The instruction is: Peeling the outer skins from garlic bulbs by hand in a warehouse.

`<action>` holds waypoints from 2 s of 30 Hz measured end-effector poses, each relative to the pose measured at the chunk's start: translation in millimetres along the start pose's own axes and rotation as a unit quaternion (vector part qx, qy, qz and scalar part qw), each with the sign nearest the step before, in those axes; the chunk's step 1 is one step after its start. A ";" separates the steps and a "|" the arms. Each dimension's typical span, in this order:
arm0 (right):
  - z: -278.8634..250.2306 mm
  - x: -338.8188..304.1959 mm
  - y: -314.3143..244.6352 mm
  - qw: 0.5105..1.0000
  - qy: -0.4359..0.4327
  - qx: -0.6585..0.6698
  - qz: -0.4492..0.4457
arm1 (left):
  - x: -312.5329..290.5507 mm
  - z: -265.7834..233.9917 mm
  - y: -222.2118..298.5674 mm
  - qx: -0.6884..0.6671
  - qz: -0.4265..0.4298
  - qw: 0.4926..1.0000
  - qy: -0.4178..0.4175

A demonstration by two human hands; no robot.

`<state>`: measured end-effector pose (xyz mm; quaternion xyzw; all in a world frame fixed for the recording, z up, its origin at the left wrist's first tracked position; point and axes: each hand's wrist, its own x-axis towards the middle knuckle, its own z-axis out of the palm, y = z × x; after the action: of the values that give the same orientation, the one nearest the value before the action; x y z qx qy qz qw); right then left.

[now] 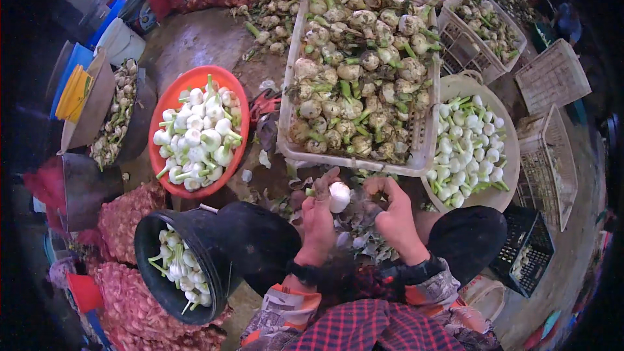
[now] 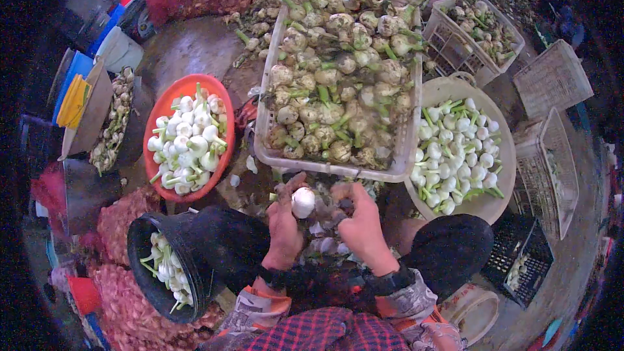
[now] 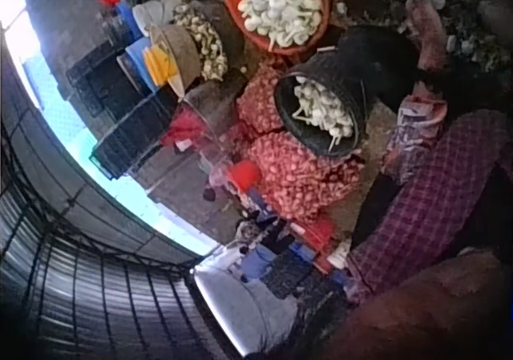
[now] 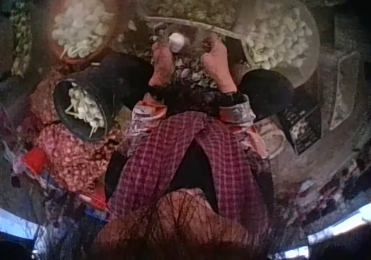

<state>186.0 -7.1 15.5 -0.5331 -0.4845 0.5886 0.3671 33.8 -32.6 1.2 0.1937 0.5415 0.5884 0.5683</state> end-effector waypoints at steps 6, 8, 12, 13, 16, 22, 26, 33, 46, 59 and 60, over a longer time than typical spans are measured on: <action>3.3 -2.8 -27.2 0.999 -0.003 0.021 -0.026 | -3.2 4.5 4.6 0.012 0.025 1.000 -0.010; 4.3 -3.9 -28.6 0.993 -0.039 -0.075 -0.086 | -3.0 3.0 2.9 0.032 0.049 0.998 -0.013; 9.7 -4.5 -25.5 0.966 -0.031 -0.222 -0.132 | -3.1 2.9 1.9 0.088 0.109 0.990 -0.023; 9.5 -4.1 -25.0 0.961 -0.030 -0.242 -0.132 | -3.2 3.1 1.4 0.100 0.129 0.986 -0.029; 8.0 -0.1 -24.0 0.962 -0.087 -0.241 -0.092 | -2.8 2.2 0.9 0.146 0.208 0.966 -0.035; 3.3 0.8 -42.2 0.969 -0.155 -0.193 -0.014 | -4.8 1.9 16.8 0.241 0.298 0.922 -0.053; 8.5 -1.7 -37.9 0.961 -0.139 -0.234 -0.055 | -0.6 -5.8 8.1 0.225 0.318 0.918 -0.069; 16.3 -6.6 -13.4 0.993 -0.086 -0.038 0.064 | 4.4 -2.7 16.6 -0.237 -0.012 0.964 -0.120; 3.1 -15.9 -45.0 0.976 -0.150 0.124 0.099 | 1.6 -2.0 16.9 -0.012 0.065 0.987 -0.149; 3.4 -14.7 -44.2 0.982 -0.104 -0.142 -0.072 | -4.9 -9.8 19.6 0.233 0.275 0.925 -0.123; 4.0 -16.7 -46.1 0.981 -0.092 -0.149 -0.085 | -3.5 -8.1 20.6 0.229 0.285 0.922 -0.124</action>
<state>180.9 -11.6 64.2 -0.4820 -0.6419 0.5230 0.2867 18.4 -34.3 17.5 0.5364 0.5089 0.5567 0.3787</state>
